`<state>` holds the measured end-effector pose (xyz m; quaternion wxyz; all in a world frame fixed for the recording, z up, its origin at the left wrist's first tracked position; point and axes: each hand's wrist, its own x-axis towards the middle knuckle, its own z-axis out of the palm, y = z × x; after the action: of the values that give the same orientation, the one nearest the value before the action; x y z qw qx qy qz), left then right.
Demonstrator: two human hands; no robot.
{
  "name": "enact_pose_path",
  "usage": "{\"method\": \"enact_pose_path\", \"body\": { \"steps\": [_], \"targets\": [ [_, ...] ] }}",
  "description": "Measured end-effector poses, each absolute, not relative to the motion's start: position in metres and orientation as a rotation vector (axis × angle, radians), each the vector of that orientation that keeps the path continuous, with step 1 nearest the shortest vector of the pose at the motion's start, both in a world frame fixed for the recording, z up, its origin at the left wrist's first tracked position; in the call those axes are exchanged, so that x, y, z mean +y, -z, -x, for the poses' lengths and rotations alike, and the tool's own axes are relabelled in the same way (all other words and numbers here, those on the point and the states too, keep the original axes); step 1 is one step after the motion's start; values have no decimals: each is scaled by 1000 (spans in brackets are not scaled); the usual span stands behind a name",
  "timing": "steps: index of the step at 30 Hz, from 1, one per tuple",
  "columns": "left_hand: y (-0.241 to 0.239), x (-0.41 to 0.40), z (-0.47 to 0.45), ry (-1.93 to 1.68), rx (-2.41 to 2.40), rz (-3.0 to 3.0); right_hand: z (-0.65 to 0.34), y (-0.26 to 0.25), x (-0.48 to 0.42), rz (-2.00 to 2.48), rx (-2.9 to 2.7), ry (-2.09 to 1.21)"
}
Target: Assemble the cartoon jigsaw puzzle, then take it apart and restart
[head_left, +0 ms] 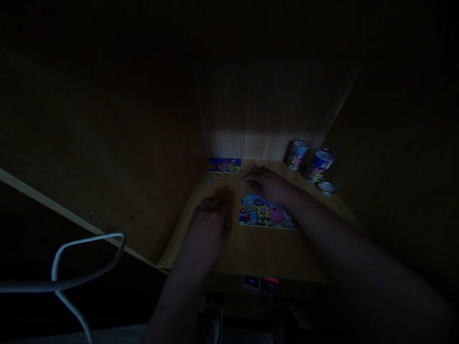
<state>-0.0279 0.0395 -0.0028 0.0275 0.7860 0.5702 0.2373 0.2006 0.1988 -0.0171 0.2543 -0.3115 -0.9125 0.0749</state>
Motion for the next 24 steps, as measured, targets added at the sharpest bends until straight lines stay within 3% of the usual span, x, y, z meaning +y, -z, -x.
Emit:
{"method": "enact_pose_path", "body": {
  "steps": [16,24],
  "targets": [
    [1,37,28,-797,1631,-2420,-115,-5,217,796,-2777,-167],
    [2,35,28,-774,1642,-2410,-118,-23,202,827,-2857,-165]
  ]
}}
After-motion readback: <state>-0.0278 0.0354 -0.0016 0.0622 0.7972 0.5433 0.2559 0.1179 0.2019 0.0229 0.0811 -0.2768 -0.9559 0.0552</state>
